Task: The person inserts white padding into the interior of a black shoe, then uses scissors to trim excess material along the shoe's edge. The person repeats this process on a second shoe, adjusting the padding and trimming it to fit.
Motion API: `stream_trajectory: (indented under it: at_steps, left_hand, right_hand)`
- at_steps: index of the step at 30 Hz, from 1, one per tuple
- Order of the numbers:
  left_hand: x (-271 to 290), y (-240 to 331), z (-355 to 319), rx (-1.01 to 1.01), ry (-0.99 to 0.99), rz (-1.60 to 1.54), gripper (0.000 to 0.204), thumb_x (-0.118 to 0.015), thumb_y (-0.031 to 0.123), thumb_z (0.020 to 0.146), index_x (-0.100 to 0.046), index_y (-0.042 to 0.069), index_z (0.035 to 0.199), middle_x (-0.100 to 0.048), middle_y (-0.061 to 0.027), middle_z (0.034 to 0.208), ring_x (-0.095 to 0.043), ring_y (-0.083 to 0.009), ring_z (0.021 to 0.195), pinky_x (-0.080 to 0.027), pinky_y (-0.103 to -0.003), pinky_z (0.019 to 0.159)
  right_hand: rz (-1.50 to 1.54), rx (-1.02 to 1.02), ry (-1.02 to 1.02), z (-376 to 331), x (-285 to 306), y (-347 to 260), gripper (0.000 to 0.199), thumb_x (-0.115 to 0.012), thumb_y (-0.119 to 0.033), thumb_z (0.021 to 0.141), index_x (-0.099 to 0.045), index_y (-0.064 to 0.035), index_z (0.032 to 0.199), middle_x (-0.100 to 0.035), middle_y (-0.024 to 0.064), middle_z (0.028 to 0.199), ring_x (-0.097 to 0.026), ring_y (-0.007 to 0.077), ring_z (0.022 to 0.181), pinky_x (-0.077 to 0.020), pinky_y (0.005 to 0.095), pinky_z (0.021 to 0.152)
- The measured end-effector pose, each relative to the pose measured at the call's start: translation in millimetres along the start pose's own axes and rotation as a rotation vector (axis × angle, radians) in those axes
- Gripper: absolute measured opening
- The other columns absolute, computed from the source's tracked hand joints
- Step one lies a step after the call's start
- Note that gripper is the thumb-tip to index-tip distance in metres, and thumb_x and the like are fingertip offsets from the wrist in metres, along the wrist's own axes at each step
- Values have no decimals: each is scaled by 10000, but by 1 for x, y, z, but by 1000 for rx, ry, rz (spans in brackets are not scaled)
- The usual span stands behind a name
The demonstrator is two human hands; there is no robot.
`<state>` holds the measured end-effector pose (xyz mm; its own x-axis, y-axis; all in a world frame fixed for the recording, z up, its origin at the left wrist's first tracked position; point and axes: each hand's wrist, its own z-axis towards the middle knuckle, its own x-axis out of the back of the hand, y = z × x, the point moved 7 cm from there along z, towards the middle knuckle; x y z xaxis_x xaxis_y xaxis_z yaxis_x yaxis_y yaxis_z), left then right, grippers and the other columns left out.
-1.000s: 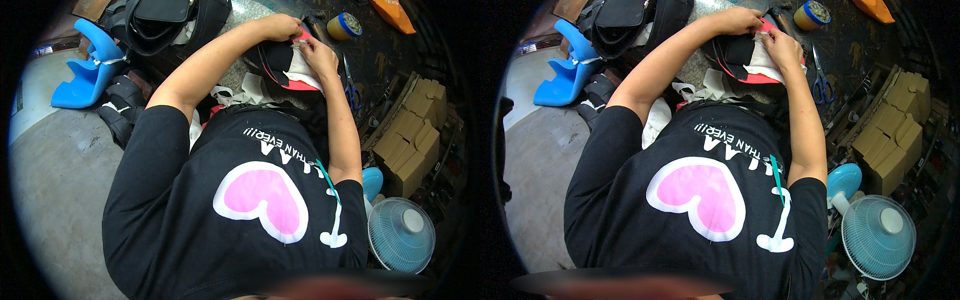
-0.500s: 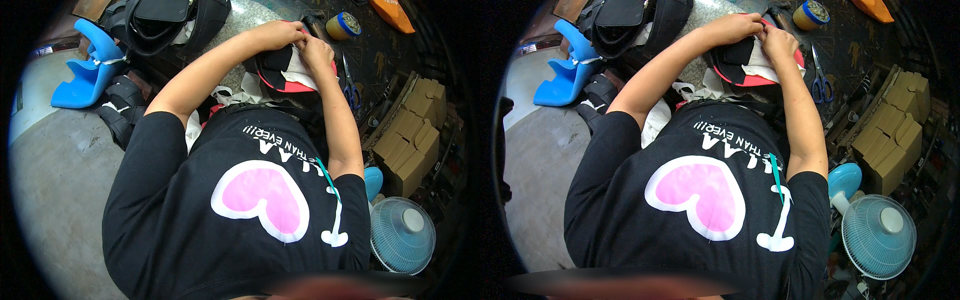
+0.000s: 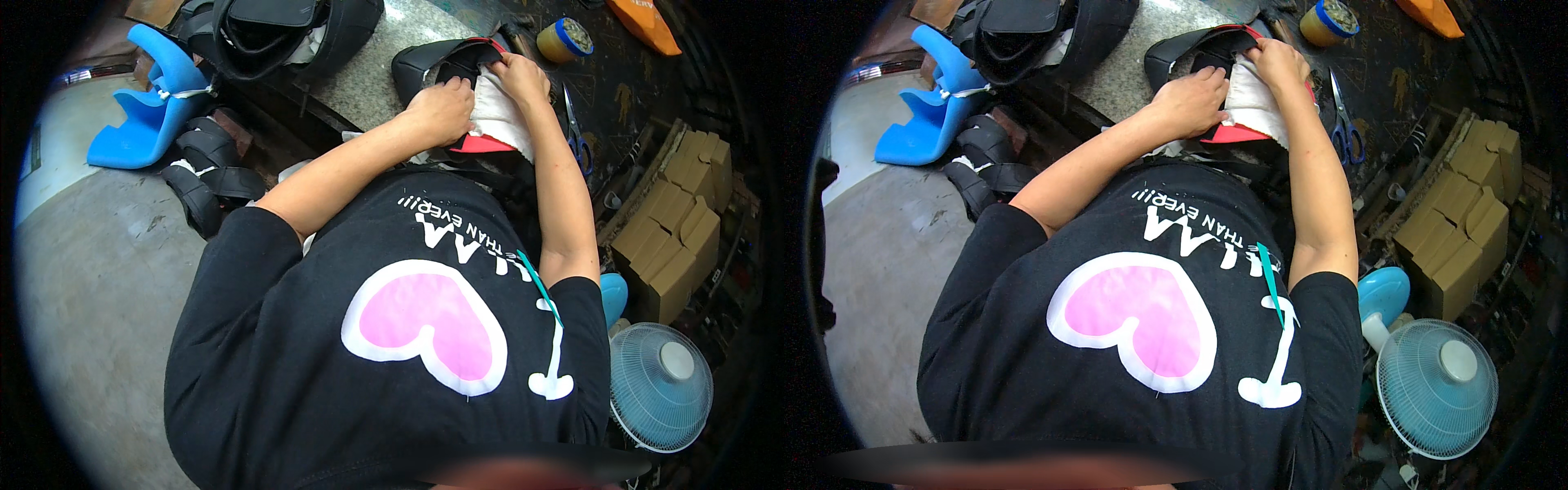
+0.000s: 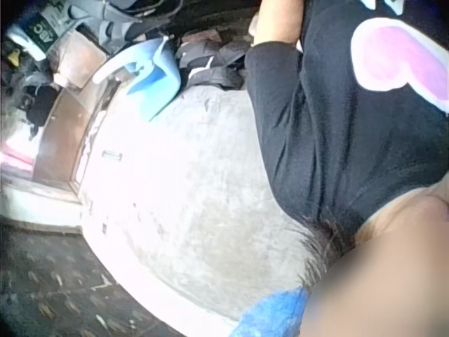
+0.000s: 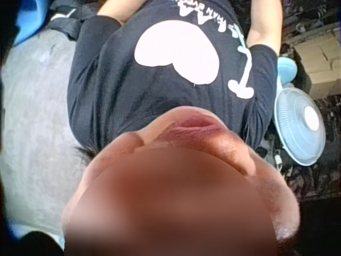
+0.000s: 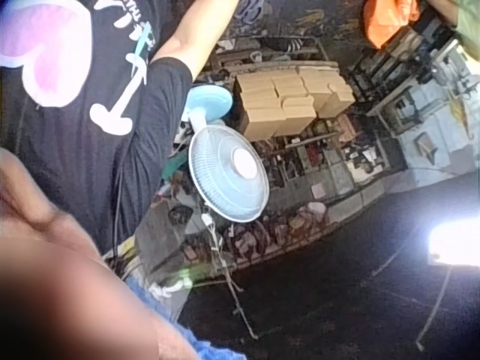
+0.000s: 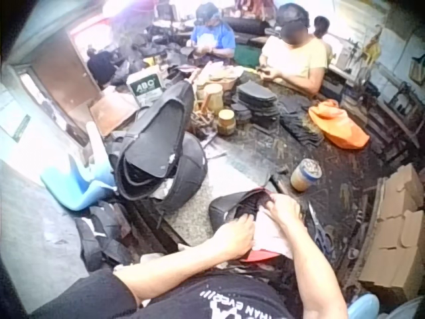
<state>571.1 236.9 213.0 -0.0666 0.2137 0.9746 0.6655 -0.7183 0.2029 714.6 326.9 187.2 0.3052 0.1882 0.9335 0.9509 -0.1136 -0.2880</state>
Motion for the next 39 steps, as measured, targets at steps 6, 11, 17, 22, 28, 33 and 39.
stream_trajectory:
  at_steps: [6, 11, 17, 22, 28, 33, 39]
  left_hand:
    - [9, 0, 7, -1, 112, -47, 427, -579, 373, 905, -650, -19, 1057, -573, -214, 1242, -557, -326, 1068, -517, -371, 865]
    - [9, -5, 28, 23, -9, -44, 355, -566, 278, 903, -593, -38, 1061, -609, -162, 1155, -593, -330, 980, -504, -407, 898]
    - [6, -16, 1, -35, 66, -14, 402, -562, 178, 856, -536, 17, 1223, -543, -164, 1335, -554, -314, 1183, -513, -383, 938]
    - [14, -45, 0, -127, -68, 66, 360, -493, 131, 895, -568, 91, 1245, -533, -109, 1390, -495, -287, 1295, -492, -371, 985]
    - [26, -42, 20, 79, -5, 22, 252, -574, 124, 830, -632, 6, 1045, -651, -119, 1056, -599, -306, 1032, -508, -409, 900]
    - [4, -37, 11, 52, 59, 73, 501, -589, 268, 865, -536, 54, 1314, -534, -125, 1350, -471, -335, 1278, -383, -443, 1074]
    - [-5, -60, -5, -215, 205, 14, 540, -568, 367, 926, -478, 146, 1410, -358, -37, 1526, -317, -284, 1411, -292, -438, 1146]
  right_hand:
    - [32, -18, -35, 4, -4, 4, 366, -611, -499, 861, -716, -229, 1085, -710, 128, 1002, -658, 331, 1002, -499, 437, 840]
    - [193, 15, -180, 6, -3, 10, 341, -651, -480, 838, -727, -239, 1067, -709, 98, 1041, -678, 282, 949, -515, 405, 840]
    - [-184, 538, 413, -32, 34, -32, 211, -704, -381, 803, -713, -175, 847, -665, 50, 967, -662, 247, 852, -525, 377, 735]
    - [151, 387, 284, -27, 20, -26, 222, -662, -318, 862, -700, -99, 868, -648, 106, 974, -639, 336, 853, -501, 434, 728]
    - [475, 50, 176, -12, -19, -9, 328, -652, -344, 869, -663, -35, 759, -634, 176, 724, -617, 352, 658, -467, 427, 611]
    - [595, -32, 229, -31, -15, 1, 310, -685, -303, 845, -642, -14, 742, -609, 182, 699, -602, 346, 623, -458, 436, 604]
    - [267, 61, 382, -45, -2, 0, 283, -684, -323, 822, -674, -40, 808, -601, 163, 895, -623, 378, 800, -474, 493, 712]
